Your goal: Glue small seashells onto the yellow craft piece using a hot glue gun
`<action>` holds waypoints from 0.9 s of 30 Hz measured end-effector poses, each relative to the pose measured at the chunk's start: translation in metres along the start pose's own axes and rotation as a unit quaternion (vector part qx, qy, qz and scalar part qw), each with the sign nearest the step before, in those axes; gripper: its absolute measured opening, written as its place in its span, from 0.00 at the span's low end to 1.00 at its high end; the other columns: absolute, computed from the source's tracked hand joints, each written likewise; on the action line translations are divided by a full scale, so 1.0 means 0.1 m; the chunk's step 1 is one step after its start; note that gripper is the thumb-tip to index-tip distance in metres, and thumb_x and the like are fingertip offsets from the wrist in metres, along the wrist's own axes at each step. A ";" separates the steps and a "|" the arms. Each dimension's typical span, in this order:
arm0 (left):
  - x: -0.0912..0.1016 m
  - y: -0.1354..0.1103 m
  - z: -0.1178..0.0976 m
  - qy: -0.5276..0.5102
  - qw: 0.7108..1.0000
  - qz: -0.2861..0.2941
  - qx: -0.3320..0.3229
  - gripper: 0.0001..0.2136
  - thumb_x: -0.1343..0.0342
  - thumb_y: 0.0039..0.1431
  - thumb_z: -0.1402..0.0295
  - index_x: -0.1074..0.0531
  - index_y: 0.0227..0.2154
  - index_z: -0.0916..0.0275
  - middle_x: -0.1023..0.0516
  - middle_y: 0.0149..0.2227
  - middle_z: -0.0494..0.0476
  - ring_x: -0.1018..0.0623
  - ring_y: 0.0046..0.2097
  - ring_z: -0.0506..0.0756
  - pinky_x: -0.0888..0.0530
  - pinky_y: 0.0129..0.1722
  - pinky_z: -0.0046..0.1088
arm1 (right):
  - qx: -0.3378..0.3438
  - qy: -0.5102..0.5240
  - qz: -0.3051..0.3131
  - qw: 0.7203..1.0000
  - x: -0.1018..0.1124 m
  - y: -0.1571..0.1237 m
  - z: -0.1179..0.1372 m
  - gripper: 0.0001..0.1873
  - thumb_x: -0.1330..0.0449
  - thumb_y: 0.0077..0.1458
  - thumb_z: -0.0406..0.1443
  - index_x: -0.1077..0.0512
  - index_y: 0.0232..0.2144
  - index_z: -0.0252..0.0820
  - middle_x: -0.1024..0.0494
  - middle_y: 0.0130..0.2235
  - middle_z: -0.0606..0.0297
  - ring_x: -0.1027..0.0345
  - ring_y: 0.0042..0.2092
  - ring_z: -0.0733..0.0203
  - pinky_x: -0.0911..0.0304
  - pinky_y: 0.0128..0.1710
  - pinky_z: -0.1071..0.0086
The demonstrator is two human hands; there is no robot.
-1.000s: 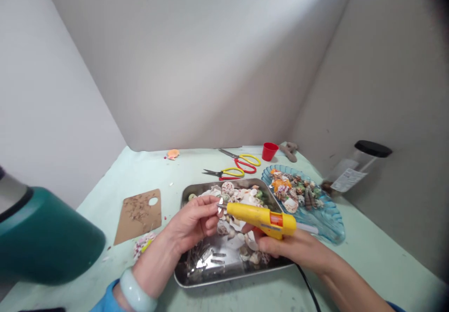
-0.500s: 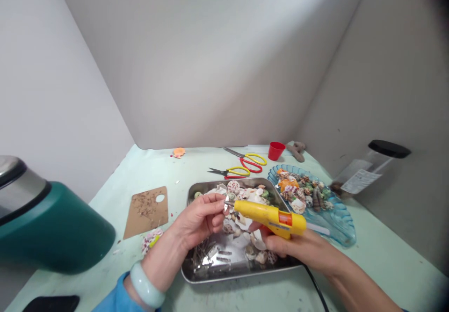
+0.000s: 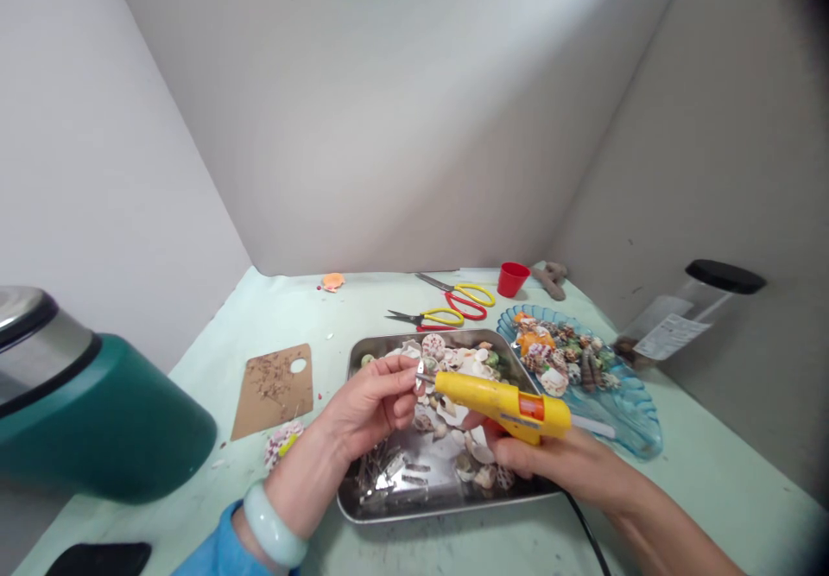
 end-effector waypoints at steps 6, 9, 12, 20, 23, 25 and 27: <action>-0.01 -0.01 0.00 0.015 1.000 0.010 0.007 0.08 0.36 0.46 0.72 0.30 0.27 0.67 0.31 0.21 0.48 0.39 0.16 0.41 0.45 0.15 0.18 | -0.028 0.079 -0.018 0.996 0.01 -0.01 -0.15 0.20 0.40 0.53 0.45 0.29 0.47 0.43 0.30 0.32 0.64 0.38 0.32 0.63 0.40 0.31 0.68; 0.00 0.00 0.01 0.018 1.000 0.011 0.008 0.08 0.36 0.46 0.72 0.30 0.28 0.67 0.31 0.22 0.48 0.39 0.16 0.41 0.45 0.16 0.18 | -0.036 0.093 -0.028 0.995 0.02 -0.01 -0.17 0.20 0.39 0.53 0.45 0.29 0.47 0.43 0.29 0.34 0.63 0.35 0.36 0.60 0.38 0.34 0.67; 0.00 0.00 0.01 0.017 1.000 0.008 0.010 0.09 0.36 0.46 0.72 0.31 0.27 0.67 0.30 0.22 0.49 0.38 0.17 0.41 0.46 0.15 0.18 | -0.038 0.079 -0.019 0.996 0.01 0.00 -0.16 0.21 0.40 0.52 0.46 0.29 0.47 0.44 0.29 0.35 0.62 0.35 0.38 0.59 0.38 0.36 0.65; 0.00 0.01 -0.01 0.001 1.000 0.004 -0.006 0.10 0.35 0.44 0.72 0.30 0.28 0.67 0.31 0.20 0.47 0.39 0.16 0.40 0.45 0.16 0.17 | -0.003 0.032 0.013 0.999 -0.01 0.00 -0.03 0.19 0.40 0.52 0.47 0.27 0.44 0.45 0.32 0.31 0.66 0.40 0.31 0.64 0.39 0.31 0.69; -0.01 0.01 -0.01 0.000 1.000 0.006 -0.009 0.10 0.35 0.44 0.72 0.30 0.28 0.67 0.32 0.20 0.48 0.39 0.16 0.41 0.44 0.16 0.17 | -0.007 0.021 0.026 0.999 -0.02 -0.01 -0.03 0.20 0.41 0.52 0.47 0.27 0.45 0.46 0.32 0.31 0.66 0.39 0.31 0.64 0.39 0.32 0.69; -0.01 0.01 -0.01 0.000 1.000 0.007 -0.008 0.09 0.35 0.45 0.72 0.30 0.28 0.67 0.32 0.21 0.48 0.39 0.16 0.41 0.44 0.16 0.17 | -0.006 0.020 0.026 0.999 -0.02 -0.01 -0.05 0.20 0.40 0.53 0.47 0.28 0.45 0.46 0.31 0.32 0.65 0.38 0.32 0.63 0.39 0.32 0.69; -0.01 0.01 -0.01 0.004 1.000 0.007 -0.004 0.08 0.36 0.46 0.72 0.29 0.28 0.67 0.31 0.21 0.48 0.39 0.16 0.41 0.44 0.16 0.17 | -0.011 0.030 0.015 0.999 -0.01 -0.01 -0.09 0.20 0.41 0.53 0.46 0.28 0.47 0.46 0.29 0.34 0.64 0.37 0.34 0.62 0.38 0.32 0.69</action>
Point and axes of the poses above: each hand's wrist, its own y-axis towards the middle knuckle, its own x-axis out of the back of the hand, z = x × y, the point moved 6 cm from there along y, towards the middle knuckle
